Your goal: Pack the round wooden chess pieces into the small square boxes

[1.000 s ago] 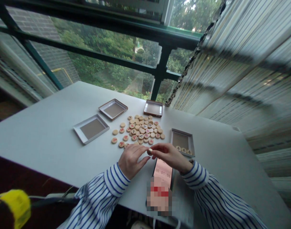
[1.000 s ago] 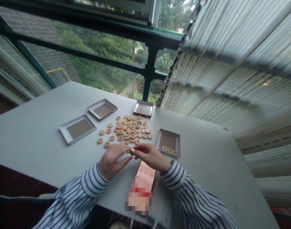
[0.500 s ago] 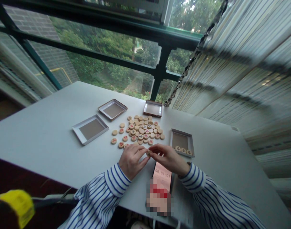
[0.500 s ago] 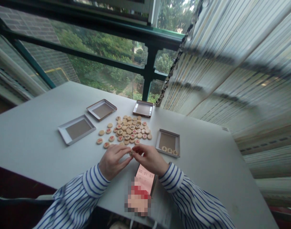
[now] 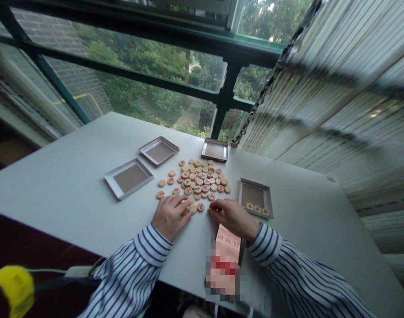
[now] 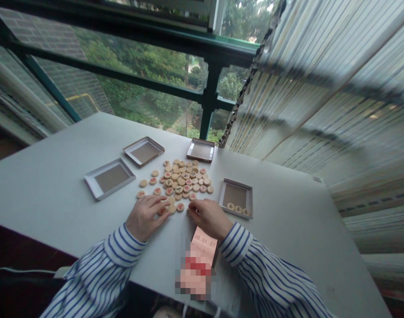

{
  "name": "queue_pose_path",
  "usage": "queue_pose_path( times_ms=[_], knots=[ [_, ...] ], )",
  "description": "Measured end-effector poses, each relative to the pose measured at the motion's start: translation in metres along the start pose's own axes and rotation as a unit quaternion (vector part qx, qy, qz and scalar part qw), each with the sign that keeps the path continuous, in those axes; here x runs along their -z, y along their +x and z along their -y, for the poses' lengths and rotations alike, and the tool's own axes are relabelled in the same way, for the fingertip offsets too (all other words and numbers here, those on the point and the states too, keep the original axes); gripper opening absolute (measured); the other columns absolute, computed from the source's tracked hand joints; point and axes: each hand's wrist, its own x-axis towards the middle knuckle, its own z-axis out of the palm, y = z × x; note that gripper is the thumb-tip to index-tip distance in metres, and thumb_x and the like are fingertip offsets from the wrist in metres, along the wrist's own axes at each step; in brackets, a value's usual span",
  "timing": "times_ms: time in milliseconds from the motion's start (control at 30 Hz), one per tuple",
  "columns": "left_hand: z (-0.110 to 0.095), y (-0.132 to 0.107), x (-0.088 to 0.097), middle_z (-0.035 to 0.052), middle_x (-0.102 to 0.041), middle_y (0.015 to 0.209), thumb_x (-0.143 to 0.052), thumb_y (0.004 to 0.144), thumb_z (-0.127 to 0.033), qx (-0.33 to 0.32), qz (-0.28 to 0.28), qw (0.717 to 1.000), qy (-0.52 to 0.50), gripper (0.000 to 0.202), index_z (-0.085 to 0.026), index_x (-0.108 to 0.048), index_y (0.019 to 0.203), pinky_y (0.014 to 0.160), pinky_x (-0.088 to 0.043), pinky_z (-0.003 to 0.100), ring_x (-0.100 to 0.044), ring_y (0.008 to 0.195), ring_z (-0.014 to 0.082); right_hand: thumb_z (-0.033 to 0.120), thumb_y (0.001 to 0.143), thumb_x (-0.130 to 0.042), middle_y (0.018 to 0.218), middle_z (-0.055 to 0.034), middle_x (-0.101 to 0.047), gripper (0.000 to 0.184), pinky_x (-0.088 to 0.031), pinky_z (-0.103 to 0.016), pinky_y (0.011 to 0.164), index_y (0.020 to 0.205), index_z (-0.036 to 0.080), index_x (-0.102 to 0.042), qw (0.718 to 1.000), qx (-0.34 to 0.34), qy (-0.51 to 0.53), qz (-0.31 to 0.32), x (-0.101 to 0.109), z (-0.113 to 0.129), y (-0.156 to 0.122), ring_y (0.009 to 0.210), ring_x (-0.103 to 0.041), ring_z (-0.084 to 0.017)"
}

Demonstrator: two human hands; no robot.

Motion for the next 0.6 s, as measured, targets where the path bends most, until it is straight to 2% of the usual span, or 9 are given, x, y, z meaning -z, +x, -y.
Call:
queue_pose_path(
  times_ms=[100, 367, 600],
  knots=[
    [-0.0010, -0.0006, -0.0012, 0.0067, -0.065, 0.095, -0.060, 0.074, -0.028, -0.008, 0.012, 1.000, 0.002, 0.018, -0.019, -0.065, 0.089, 0.076, -0.043, 0.039, -0.056, 0.087, 0.0228, 0.029, 0.085, -0.046, 0.079, -0.0043, -0.063, 0.019, -0.038, -0.022, 0.063, 0.093, 0.019, -0.060, 1.000, -0.006, -0.023, 0.013, -0.0011, -0.0001, 0.0025, 0.070, -0.055, -0.012],
    [-0.0019, 0.0000, -0.0018, 0.0099, -0.057, 0.114, -0.058, 0.075, -0.029, -0.015, 0.050, 0.998, 0.025, 0.020, -0.021, -0.064, 0.092, 0.082, -0.040, 0.044, -0.050, 0.100, 0.0270, 0.032, 0.087, -0.043, 0.083, -0.0060, -0.062, 0.023, -0.035, -0.025, 0.072, 0.092, 0.018, -0.060, 0.993, -0.003, -0.113, 0.024, 0.0013, 0.0002, 0.0038, 0.082, -0.054, -0.015],
    [-0.0032, -0.0009, -0.0039, 0.0100, -0.055, 0.116, -0.056, 0.077, -0.029, -0.030, 0.049, 0.997, 0.050, 0.019, -0.023, -0.064, 0.092, 0.083, -0.039, 0.045, -0.049, 0.101, 0.0273, 0.037, 0.088, -0.038, 0.086, -0.0065, -0.061, 0.029, -0.034, -0.027, 0.070, 0.094, 0.020, -0.061, 0.988, -0.024, -0.152, 0.033, 0.0042, 0.0038, 0.0034, 0.084, -0.054, -0.017]
  ],
)
